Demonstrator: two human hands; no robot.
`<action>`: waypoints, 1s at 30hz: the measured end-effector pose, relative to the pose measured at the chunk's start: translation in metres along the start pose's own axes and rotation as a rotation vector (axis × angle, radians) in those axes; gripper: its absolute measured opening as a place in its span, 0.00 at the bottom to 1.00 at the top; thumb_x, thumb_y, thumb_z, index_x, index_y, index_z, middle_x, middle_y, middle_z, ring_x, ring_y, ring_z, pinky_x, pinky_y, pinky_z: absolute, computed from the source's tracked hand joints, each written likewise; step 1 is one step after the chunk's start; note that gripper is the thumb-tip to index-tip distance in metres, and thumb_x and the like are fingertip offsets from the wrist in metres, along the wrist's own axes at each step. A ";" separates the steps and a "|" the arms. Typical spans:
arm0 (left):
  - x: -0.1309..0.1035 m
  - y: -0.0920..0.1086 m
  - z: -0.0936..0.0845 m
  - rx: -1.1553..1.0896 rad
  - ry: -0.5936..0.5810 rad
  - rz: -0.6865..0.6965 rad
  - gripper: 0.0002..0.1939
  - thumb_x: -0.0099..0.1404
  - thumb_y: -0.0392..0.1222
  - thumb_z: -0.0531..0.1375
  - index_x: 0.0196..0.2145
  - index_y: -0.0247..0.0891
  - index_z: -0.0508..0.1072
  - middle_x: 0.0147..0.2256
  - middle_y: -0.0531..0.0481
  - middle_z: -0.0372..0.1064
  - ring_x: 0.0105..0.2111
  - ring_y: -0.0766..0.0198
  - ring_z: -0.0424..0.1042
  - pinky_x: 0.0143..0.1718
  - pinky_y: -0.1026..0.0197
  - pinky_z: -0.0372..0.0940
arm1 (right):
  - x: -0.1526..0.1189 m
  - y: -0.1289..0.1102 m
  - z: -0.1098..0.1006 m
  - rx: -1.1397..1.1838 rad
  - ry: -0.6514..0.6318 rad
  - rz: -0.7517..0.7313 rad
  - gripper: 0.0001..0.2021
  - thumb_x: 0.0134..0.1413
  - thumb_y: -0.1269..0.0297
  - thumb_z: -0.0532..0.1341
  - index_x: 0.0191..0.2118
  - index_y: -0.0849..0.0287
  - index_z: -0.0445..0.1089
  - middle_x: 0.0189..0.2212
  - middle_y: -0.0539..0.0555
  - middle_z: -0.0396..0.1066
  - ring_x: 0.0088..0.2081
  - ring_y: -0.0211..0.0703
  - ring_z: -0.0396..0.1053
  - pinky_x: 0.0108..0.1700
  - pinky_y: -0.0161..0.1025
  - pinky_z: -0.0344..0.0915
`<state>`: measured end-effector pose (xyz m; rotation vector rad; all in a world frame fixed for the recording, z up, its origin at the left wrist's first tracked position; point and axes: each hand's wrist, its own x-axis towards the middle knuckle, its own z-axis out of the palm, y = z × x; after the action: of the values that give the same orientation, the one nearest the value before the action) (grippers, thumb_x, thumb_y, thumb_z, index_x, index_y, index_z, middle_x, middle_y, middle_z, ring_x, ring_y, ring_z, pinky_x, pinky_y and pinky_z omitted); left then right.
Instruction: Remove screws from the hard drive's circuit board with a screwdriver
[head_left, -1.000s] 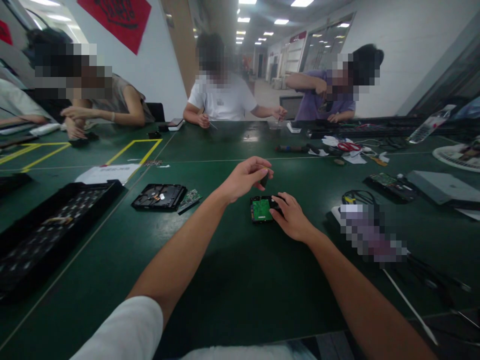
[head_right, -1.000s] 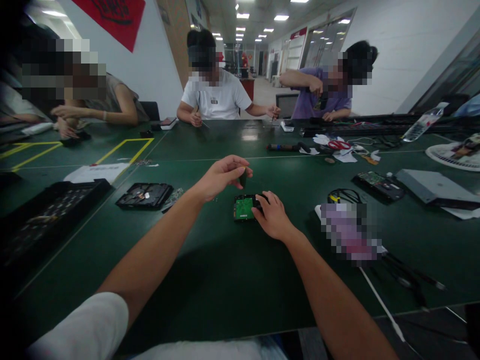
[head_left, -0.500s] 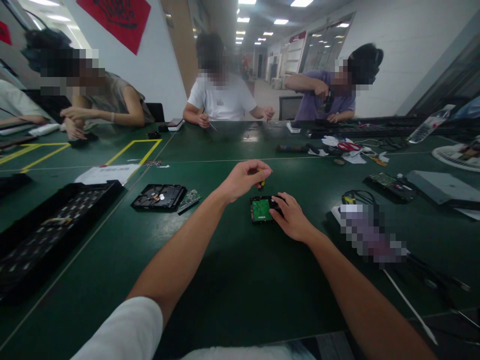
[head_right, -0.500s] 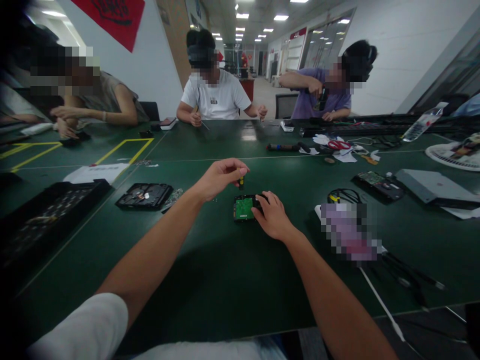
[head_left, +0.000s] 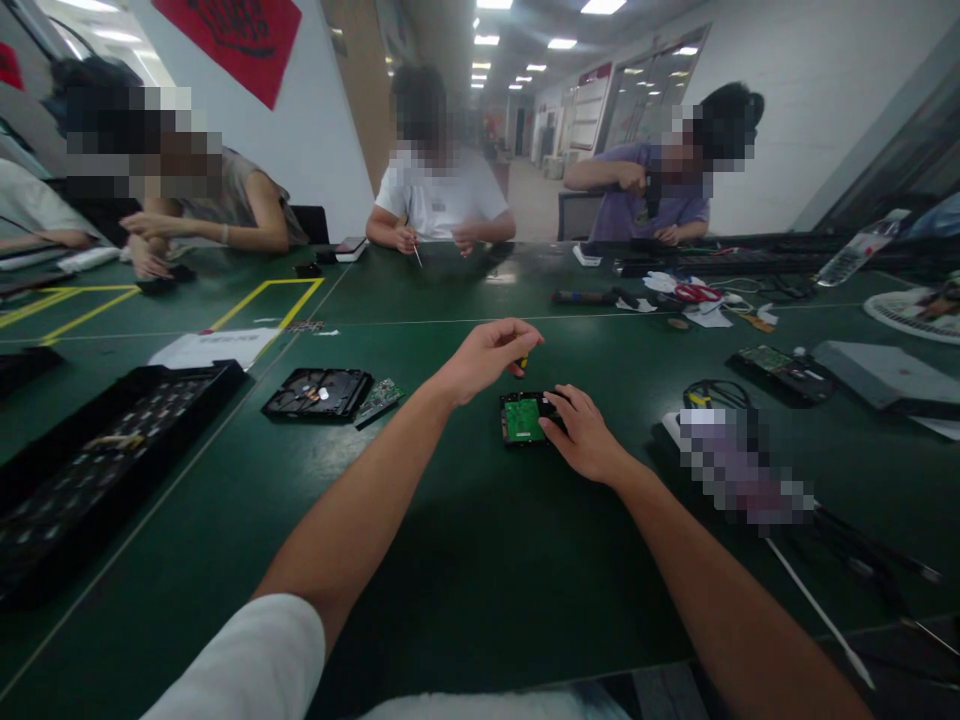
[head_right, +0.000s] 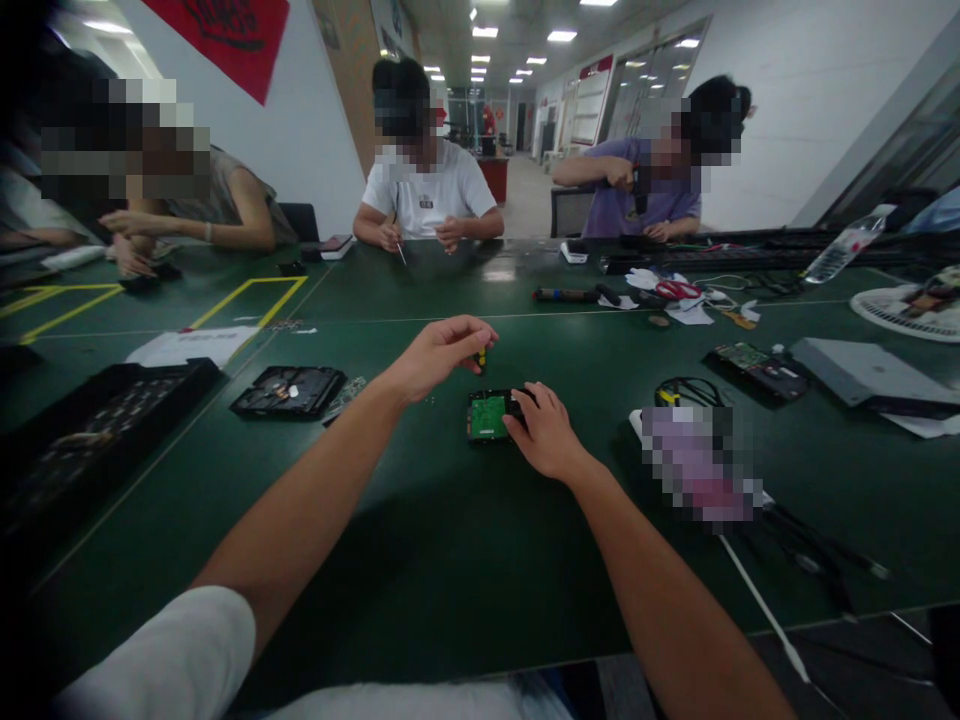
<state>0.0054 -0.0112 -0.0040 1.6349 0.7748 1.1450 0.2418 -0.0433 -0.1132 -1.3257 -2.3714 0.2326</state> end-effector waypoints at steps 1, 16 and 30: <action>0.000 0.000 -0.001 0.036 0.000 0.019 0.14 0.68 0.51 0.65 0.40 0.36 0.79 0.37 0.47 0.72 0.35 0.66 0.70 0.33 0.65 0.69 | 0.000 -0.001 -0.001 0.002 -0.003 0.003 0.28 0.73 0.48 0.51 0.68 0.58 0.62 0.68 0.67 0.59 0.72 0.63 0.52 0.70 0.64 0.54; -0.002 0.002 0.002 -0.109 -0.064 -0.056 0.13 0.72 0.49 0.60 0.45 0.36 0.75 0.44 0.42 0.73 0.43 0.61 0.73 0.36 0.62 0.73 | -0.001 0.001 0.000 -0.004 -0.011 0.000 0.28 0.73 0.47 0.50 0.69 0.57 0.62 0.69 0.66 0.57 0.72 0.64 0.51 0.70 0.66 0.53; -0.002 0.003 -0.002 0.061 -0.066 0.006 0.17 0.67 0.50 0.66 0.47 0.36 0.79 0.40 0.46 0.75 0.37 0.64 0.71 0.33 0.63 0.69 | -0.001 0.000 -0.001 0.007 -0.003 0.001 0.28 0.73 0.48 0.51 0.68 0.57 0.63 0.69 0.66 0.57 0.72 0.62 0.51 0.70 0.64 0.53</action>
<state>0.0027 -0.0133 -0.0014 1.7179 0.7691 1.0749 0.2426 -0.0440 -0.1124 -1.3243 -2.3702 0.2423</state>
